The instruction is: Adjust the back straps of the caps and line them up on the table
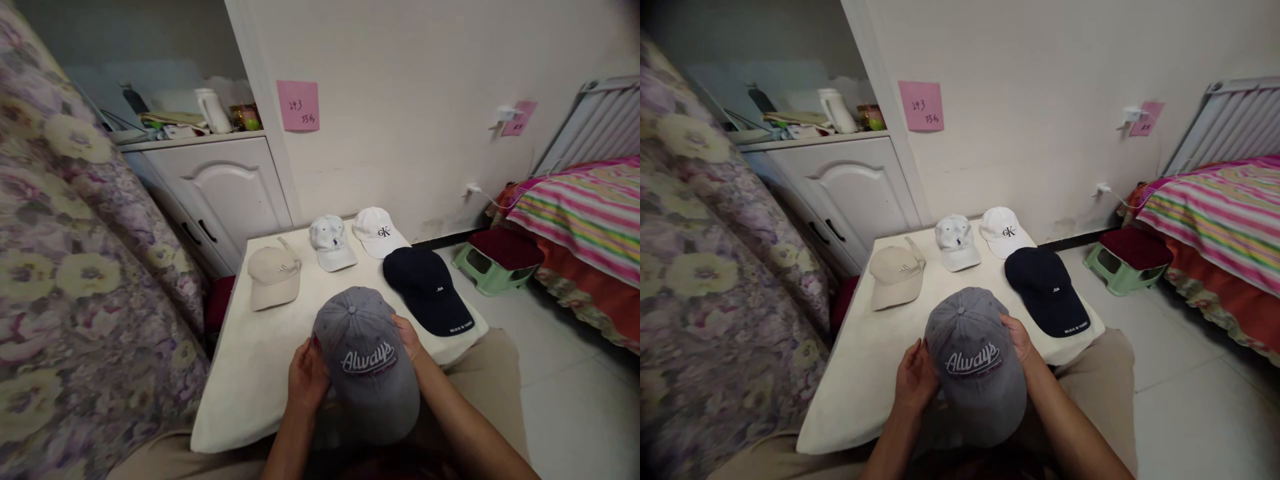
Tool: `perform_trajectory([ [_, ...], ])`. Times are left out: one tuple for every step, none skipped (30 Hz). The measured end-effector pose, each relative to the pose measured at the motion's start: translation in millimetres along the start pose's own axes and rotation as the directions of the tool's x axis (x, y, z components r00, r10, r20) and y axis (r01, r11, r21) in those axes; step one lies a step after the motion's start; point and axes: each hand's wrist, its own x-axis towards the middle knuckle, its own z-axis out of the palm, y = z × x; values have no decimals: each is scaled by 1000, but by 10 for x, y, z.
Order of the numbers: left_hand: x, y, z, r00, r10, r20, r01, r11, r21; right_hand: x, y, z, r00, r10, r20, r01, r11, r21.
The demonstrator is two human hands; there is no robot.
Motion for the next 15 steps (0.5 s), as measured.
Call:
perform_trajectory([
  [-18, -10, 3, 1000, -4, 0, 4, 1000, -10, -1, -1, 9, 1000, -8, -4, 8, 1000, 5],
  [-27, -24, 11, 1000, -2, -3, 2, 1000, -15, 1, -2, 24, 1000, -14, -7, 15, 1000, 10],
  [-26, -38, 26, 1000, 5, -8, -5, 1000, -15, 6, -4, 46, 1000, -20, -10, 20, 1000, 14],
  [-17, -51, 48, 1000, 14, -12, -14, 1000, -9, 9, -10, 77, 1000, -22, -11, 22, 1000, 16],
  [-1, -61, 77, 1000, 23, -20, -23, 1000, -6, 8, -19, 114, 1000, -18, -11, 18, 1000, 17],
  [18, -65, 111, 999, 41, -34, -41, 999, -4, -1, -30, 154, 1000, -9, -11, 9, 1000, 19],
  [39, -63, 148, 997, 62, -51, -62, 998, -1, -21, -42, 194, 1000, 2, -10, -2, 1000, 22],
  [58, -53, 185, 994, 85, -69, -85, 996, 2, -55, -50, 229, 1000, 9, -7, -9, 1000, 23],
  [74, -38, 219, 990, 107, -87, -107, 994, 5, -104, -50, 254, 1000, 7, 1, -7, 1000, 21],
  [87, -20, 248, 987, 125, -101, -125, 992, 7, -167, -39, 267, 1000, -1, 13, 1, 1000, 16],
  [95, -1, 271, 985, 135, -110, -135, 991, 8, -244, -12, 266, 999, -22, 30, 22, 1000, 5],
  [100, 16, 286, 984, 137, -113, -137, 990, 6, -330, 30, 254, 998, -45, 47, 45, 999, -10],
  [102, 28, 294, 985, 131, -113, -132, 991, 4, -422, 87, 233, 996, -64, 61, 66, 997, -28],
  [100, 35, 294, 986, 124, -110, -124, 992, 7, -515, 152, 209, 995, -84, 62, 87, 995, -43],
  [95, 37, 287, 988, 116, -104, -115, 993, 13, -603, 221, 186, 994, -92, 56, 95, 994, -61],
])
